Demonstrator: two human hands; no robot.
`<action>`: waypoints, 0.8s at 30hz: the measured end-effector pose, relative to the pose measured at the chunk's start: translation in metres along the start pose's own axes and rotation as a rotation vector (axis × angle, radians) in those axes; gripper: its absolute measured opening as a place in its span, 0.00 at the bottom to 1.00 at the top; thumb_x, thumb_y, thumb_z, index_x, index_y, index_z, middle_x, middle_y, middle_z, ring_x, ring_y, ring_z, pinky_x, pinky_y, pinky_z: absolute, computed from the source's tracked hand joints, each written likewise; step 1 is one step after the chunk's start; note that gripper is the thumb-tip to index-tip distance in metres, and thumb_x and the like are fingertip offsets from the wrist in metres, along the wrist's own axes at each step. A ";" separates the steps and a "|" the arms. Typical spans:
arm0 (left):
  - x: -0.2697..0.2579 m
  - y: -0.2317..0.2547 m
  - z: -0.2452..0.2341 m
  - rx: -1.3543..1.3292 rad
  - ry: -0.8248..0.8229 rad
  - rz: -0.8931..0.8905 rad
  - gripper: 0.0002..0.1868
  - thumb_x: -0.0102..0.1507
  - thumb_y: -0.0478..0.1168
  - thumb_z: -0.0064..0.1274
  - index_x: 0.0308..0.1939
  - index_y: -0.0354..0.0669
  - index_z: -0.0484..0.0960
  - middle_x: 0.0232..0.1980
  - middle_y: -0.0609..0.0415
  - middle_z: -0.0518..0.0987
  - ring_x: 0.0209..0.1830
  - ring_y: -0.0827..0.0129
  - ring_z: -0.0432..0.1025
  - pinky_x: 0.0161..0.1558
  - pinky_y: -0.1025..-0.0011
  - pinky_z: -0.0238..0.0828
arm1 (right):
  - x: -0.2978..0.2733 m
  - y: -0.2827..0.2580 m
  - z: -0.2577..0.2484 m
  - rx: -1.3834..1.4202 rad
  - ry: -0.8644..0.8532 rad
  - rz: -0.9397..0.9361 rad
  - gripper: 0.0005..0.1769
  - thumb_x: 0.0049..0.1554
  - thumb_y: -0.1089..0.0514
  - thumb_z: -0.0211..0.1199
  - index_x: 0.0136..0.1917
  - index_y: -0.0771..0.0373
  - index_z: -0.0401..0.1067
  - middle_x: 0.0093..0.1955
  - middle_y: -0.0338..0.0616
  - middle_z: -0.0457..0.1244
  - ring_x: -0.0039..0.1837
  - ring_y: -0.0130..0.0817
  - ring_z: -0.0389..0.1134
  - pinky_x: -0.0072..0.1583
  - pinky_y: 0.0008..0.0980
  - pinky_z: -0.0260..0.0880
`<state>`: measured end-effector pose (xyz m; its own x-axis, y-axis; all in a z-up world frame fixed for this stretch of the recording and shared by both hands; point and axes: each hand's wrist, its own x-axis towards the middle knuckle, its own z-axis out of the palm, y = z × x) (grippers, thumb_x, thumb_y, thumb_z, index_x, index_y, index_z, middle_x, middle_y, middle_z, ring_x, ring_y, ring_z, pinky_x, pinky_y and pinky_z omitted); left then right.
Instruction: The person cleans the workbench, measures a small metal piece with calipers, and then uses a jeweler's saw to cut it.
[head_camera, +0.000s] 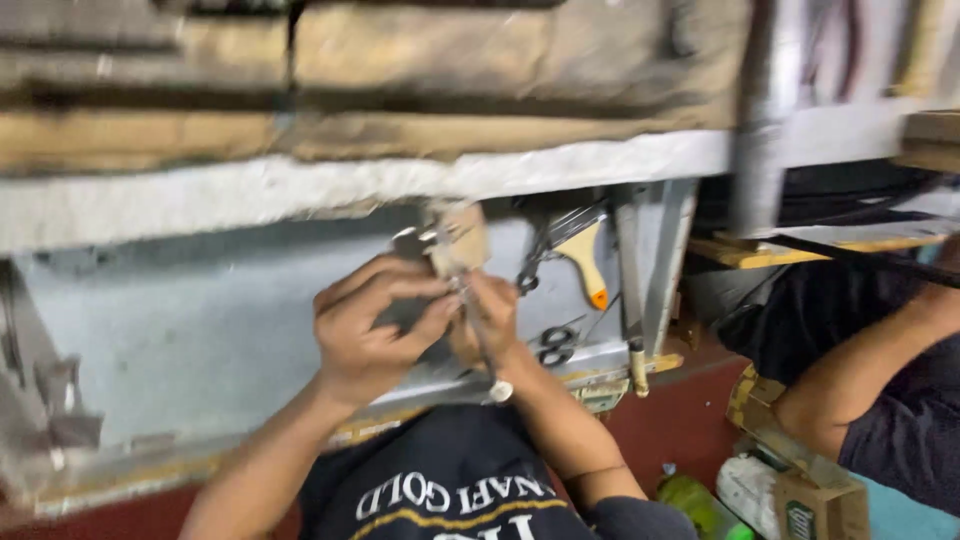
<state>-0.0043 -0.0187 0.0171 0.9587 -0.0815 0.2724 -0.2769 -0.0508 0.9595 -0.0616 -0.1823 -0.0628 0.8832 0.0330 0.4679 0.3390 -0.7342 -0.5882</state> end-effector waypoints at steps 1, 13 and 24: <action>0.001 0.000 0.001 -0.041 0.026 0.006 0.05 0.59 0.33 0.68 0.37 0.37 0.88 0.32 0.51 0.85 0.27 0.63 0.81 0.31 0.68 0.79 | -0.006 0.006 0.002 0.181 -0.015 0.068 0.17 0.63 0.56 0.63 0.36 0.68 0.72 0.22 0.47 0.57 0.23 0.46 0.58 0.30 0.33 0.62; 0.002 0.014 0.000 -0.046 0.014 -0.052 0.05 0.57 0.30 0.69 0.33 0.33 0.87 0.30 0.46 0.83 0.30 0.58 0.81 0.35 0.64 0.78 | 0.012 -0.003 -0.004 0.475 -0.060 0.171 0.23 0.65 0.45 0.55 0.35 0.62 0.72 0.22 0.40 0.57 0.22 0.43 0.57 0.29 0.33 0.63; 0.005 0.018 0.000 0.018 0.012 -0.024 0.05 0.57 0.29 0.69 0.32 0.33 0.87 0.29 0.46 0.83 0.28 0.54 0.81 0.34 0.64 0.78 | 0.005 0.001 0.001 0.479 -0.043 0.162 0.24 0.66 0.46 0.57 0.33 0.63 0.69 0.23 0.43 0.57 0.23 0.47 0.57 0.29 0.35 0.63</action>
<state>-0.0049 -0.0204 0.0358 0.9658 -0.0677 0.2503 -0.2549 -0.0700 0.9644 -0.0563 -0.1822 -0.0620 0.9459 -0.0199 0.3239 0.2985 -0.3387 -0.8923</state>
